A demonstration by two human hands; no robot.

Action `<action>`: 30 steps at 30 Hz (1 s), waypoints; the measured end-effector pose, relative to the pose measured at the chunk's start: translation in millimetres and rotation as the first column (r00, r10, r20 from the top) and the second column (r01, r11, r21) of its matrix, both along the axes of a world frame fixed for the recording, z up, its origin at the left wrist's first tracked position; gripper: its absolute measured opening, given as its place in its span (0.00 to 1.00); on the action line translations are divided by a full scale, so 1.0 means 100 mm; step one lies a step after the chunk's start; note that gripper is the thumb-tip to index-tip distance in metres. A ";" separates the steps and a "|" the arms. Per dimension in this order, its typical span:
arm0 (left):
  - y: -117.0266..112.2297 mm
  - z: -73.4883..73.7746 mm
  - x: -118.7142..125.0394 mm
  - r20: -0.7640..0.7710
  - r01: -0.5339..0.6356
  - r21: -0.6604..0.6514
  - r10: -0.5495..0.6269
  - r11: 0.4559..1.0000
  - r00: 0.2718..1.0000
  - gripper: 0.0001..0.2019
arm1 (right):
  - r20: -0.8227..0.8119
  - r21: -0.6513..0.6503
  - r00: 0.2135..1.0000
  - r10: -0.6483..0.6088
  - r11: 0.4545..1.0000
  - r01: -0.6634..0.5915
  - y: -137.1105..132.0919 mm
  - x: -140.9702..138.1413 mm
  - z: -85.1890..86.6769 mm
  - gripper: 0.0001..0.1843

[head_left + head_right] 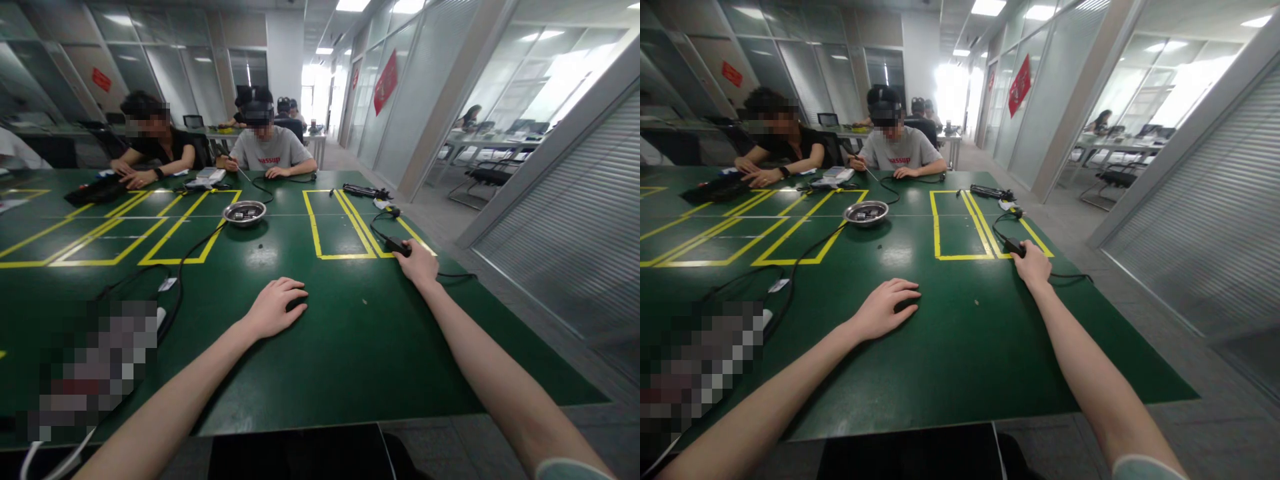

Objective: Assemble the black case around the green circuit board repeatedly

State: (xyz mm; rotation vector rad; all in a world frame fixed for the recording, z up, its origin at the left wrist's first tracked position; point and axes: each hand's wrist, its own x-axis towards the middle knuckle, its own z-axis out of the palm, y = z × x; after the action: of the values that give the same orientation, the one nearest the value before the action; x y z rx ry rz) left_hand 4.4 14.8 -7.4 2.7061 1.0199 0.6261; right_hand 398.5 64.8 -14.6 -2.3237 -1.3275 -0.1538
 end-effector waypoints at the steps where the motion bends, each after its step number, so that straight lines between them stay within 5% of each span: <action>1: 0.00 0.00 0.00 -0.001 -0.002 -0.003 0.002 1.000 1.000 0.10 | 0.001 0.002 1.000 -0.006 1.000 0.006 0.01 0.03 -0.01 0.19; 17: 0.00 -0.01 -0.01 -0.009 0.005 -0.030 -0.005 1.000 1.000 0.12 | -0.100 0.126 0.995 -0.032 0.991 0.045 0.13 0.46 -0.27 0.30; 23: 0.01 -0.01 -0.02 -0.003 0.010 -0.034 -0.010 0.999 1.000 0.12 | -0.174 0.202 0.981 -0.082 0.972 0.117 0.16 0.50 -0.30 0.23; 30: 0.00 0.00 -0.01 -0.009 0.004 -0.044 -0.005 0.999 1.000 0.12 | -0.118 0.310 0.992 0.034 0.951 0.004 0.12 0.46 -0.26 0.26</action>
State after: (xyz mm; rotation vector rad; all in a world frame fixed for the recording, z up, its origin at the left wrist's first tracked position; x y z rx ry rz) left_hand 3.6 14.9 -7.5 2.6753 1.0174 0.5835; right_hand 444.2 76.7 -40.9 -2.0250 -1.1679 -0.1962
